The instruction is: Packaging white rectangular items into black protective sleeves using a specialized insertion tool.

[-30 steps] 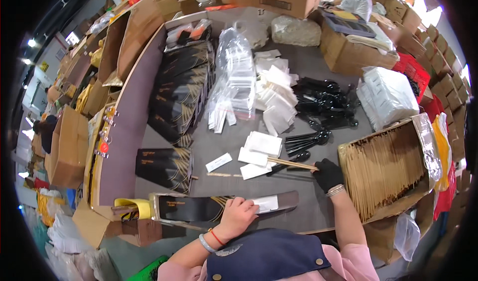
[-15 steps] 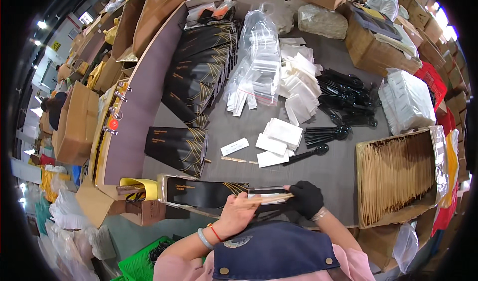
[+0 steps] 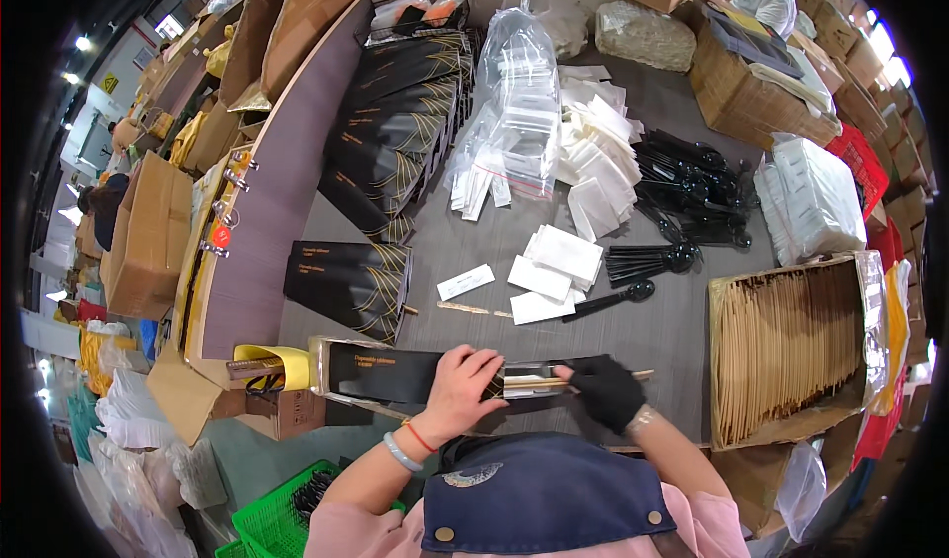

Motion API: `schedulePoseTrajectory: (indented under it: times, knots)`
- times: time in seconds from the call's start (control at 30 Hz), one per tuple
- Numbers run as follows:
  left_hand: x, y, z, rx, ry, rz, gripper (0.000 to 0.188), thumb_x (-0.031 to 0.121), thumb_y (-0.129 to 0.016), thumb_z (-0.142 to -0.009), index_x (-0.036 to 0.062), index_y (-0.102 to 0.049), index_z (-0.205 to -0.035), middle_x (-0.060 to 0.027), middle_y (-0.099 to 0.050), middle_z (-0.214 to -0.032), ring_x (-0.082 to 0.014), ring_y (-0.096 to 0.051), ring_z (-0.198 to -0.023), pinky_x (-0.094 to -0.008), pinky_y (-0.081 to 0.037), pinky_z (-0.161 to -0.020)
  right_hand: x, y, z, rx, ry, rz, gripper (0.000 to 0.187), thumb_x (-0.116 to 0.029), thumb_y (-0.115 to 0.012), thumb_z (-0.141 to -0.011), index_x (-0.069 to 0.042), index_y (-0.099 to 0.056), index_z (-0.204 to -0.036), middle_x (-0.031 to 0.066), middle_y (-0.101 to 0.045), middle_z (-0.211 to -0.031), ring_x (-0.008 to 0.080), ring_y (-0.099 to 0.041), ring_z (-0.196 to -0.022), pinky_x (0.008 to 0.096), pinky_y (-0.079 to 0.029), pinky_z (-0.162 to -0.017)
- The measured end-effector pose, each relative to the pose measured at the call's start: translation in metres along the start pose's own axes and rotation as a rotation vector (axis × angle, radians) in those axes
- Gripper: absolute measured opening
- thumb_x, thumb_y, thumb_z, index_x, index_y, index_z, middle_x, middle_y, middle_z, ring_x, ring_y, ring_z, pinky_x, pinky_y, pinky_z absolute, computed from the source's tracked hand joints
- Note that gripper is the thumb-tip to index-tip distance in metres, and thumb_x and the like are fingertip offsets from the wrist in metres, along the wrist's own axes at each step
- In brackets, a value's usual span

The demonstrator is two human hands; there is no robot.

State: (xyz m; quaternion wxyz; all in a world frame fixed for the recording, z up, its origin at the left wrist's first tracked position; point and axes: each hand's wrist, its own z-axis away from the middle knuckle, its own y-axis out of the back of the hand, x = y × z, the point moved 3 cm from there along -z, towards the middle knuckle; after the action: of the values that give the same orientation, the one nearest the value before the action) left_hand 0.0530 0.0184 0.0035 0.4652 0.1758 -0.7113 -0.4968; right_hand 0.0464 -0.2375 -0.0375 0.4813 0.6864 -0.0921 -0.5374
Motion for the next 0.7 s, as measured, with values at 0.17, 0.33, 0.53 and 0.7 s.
schedulePoseTrajectory:
  times: [0.17, 0.33, 0.53, 0.7]
  knots:
    - [0.018, 0.013, -0.012, -0.046, 0.015, -0.098, 0.074, 0.027, -0.084, -0.06, 0.004, -0.056, -0.124, -0.0081, -0.052, -0.126, -0.0301, -0.046, -0.113, -0.0449, -0.037, -0.1, -0.008, 0.011, 0.0, 0.264, 0.019, -0.106, 0.02, -0.015, -0.072, -0.079, -0.015, -0.069, -0.099, 0.0101, -0.069, -0.084, 0.0306, -0.065, -0.079, 0.0404, -0.053, -0.069]
    - [0.017, 0.001, -0.011, -0.034, -0.028, -0.012, 0.076, 0.023, -0.084, -0.059, 0.0035, -0.054, -0.125, -0.008, -0.051, -0.127, -0.0302, -0.046, -0.114, -0.0434, -0.038, -0.099, -0.002, 0.016, 0.005, 0.236, -0.009, -0.068, 0.01, -0.017, -0.073, -0.076, -0.012, -0.068, -0.084, 0.0072, -0.069, -0.082, 0.0282, -0.064, -0.077, 0.0398, -0.051, -0.069]
    - [0.026, -0.005, -0.021, -0.044, -0.035, -0.027, 0.076, 0.021, -0.085, -0.058, 0.0041, -0.054, -0.126, -0.0095, -0.05, -0.127, -0.0306, -0.046, -0.115, -0.0435, -0.037, -0.1, -0.008, 0.011, 0.002, 0.355, -0.069, -0.064, 0.016, -0.019, -0.075, -0.073, -0.009, -0.067, -0.084, 0.0107, -0.064, -0.076, 0.0304, -0.063, -0.071, 0.0415, -0.05, -0.061]
    - [0.037, -0.014, -0.029, -0.07, -0.055, -0.074, 0.076, 0.02, -0.084, -0.059, 0.0039, -0.053, -0.127, -0.0093, -0.051, -0.127, -0.0303, -0.046, -0.115, -0.0428, -0.038, -0.098, -0.023, -0.008, -0.005, 0.363, -0.314, -0.367, 0.016, -0.016, -0.072, -0.075, -0.004, -0.063, -0.081, 0.0116, -0.063, -0.08, 0.0343, -0.06, -0.081, 0.0417, -0.049, -0.07]
